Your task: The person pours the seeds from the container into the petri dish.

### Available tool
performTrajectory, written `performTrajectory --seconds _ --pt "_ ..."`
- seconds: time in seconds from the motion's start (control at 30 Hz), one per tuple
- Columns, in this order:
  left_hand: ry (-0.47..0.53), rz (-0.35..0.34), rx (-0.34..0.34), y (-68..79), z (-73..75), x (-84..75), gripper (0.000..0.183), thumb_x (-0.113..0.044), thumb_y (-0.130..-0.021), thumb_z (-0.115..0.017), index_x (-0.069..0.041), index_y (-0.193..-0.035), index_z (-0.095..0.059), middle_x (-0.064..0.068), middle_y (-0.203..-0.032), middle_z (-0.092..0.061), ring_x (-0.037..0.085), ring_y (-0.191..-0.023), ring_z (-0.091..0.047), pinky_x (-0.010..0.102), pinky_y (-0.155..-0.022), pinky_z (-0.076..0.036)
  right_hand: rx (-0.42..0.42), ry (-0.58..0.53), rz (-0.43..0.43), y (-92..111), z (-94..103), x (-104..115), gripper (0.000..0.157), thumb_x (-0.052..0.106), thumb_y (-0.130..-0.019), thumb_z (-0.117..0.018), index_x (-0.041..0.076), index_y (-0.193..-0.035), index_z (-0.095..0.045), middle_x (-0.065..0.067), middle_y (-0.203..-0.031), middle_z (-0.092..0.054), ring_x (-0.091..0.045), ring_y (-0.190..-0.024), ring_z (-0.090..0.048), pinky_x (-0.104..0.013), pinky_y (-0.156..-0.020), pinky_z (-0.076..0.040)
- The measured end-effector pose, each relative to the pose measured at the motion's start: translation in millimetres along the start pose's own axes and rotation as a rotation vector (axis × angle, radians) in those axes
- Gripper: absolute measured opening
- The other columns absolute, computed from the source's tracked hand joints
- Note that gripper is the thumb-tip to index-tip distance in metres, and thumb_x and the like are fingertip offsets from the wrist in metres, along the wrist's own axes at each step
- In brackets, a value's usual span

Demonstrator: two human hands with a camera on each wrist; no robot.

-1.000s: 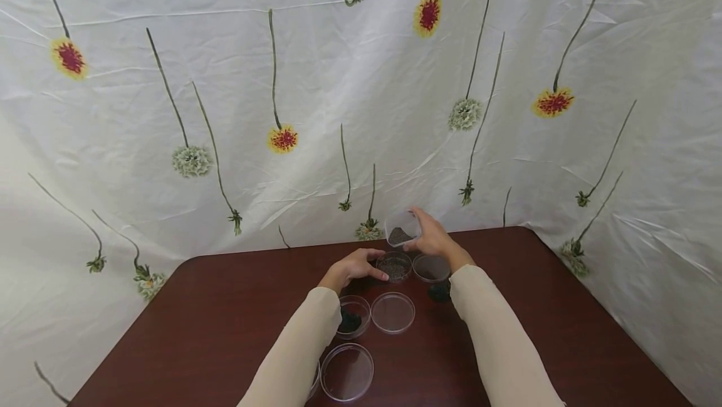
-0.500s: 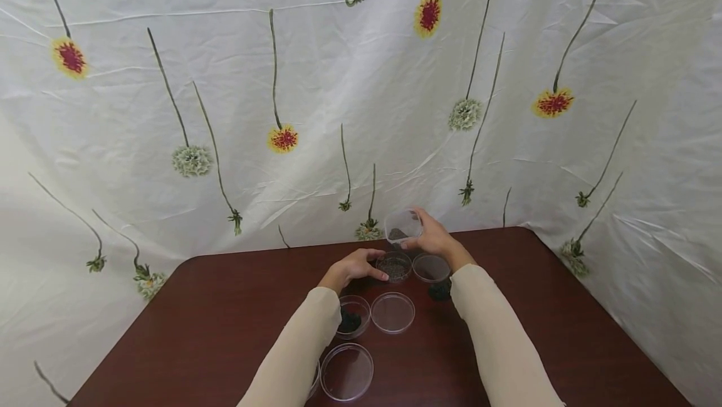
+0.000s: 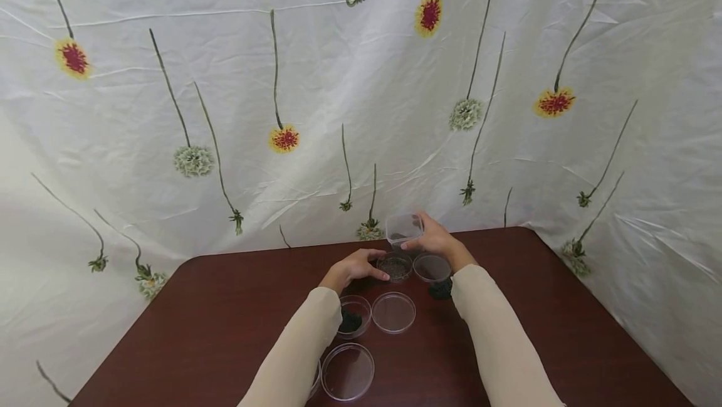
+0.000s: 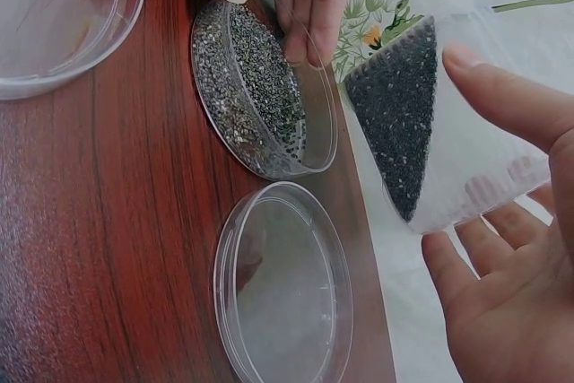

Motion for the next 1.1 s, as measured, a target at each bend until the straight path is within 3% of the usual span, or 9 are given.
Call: performTrajectory --seconds 0.23,0.37,0.63,1.1 --pt "-0.007 -0.008 0.004 0.0 -0.2 -0.2 0.073 -0.018 -0.090 -0.084 -0.009 -0.153 -0.051 0.015 -0.155 -0.047 0.036 -0.145 -0.039 0.052 -0.114 -0.036 0.055 -0.132 -0.026 1.4 -3.0 -3.8 0.097 0.019 -0.094 -0.079 -0.002 -0.163 -0.013 -0.030 -0.162 -0.024 -0.051 -0.145 -0.029 -0.062 -0.106 -0.040" --pt "0.000 -0.006 0.005 0.7 -0.2 -0.2 0.073 -0.019 -0.090 -0.084 -0.008 -0.153 -0.050 0.015 -0.156 -0.046 0.036 -0.145 -0.039 0.052 -0.114 -0.036 0.085 -0.219 -0.044 2.7 -4.3 -6.1 0.097 0.020 -0.095 -0.077 -0.002 -0.163 -0.012 -0.030 -0.162 -0.025 -0.049 -0.145 -0.031 -0.061 -0.112 -0.034" --pt "0.005 -0.005 0.003 -1.0 0.4 0.6 0.073 -0.018 -0.089 -0.085 -0.008 -0.153 -0.051 0.015 -0.154 -0.048 0.035 -0.144 -0.040 0.051 -0.114 -0.036 0.127 -0.437 -0.062 1.3 -4.6 -6.3 0.092 0.008 -0.099 -0.070 -0.002 -0.163 -0.005 -0.030 -0.165 -0.015 -0.045 -0.151 -0.020 -0.056 -0.120 -0.022" --pt "-0.007 -0.014 0.006 0.2 0.9 -0.1 0.072 -0.019 -0.090 -0.084 -0.009 -0.153 -0.051 0.014 -0.154 -0.048 0.035 -0.144 -0.040 0.051 -0.114 -0.036 0.103 -0.471 -0.064 2.3 -2.1 -7.6 0.091 0.005 -0.098 -0.070 -0.003 -0.163 -0.006 -0.031 -0.164 -0.015 -0.045 -0.151 -0.018 -0.057 -0.120 -0.020"
Point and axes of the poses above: each hand's wrist, its own y-axis away from the middle knuckle, its own z-axis out of the back of the hand, x = y × z, the point moved 6 cm from there along -y, towards the middle knuckle
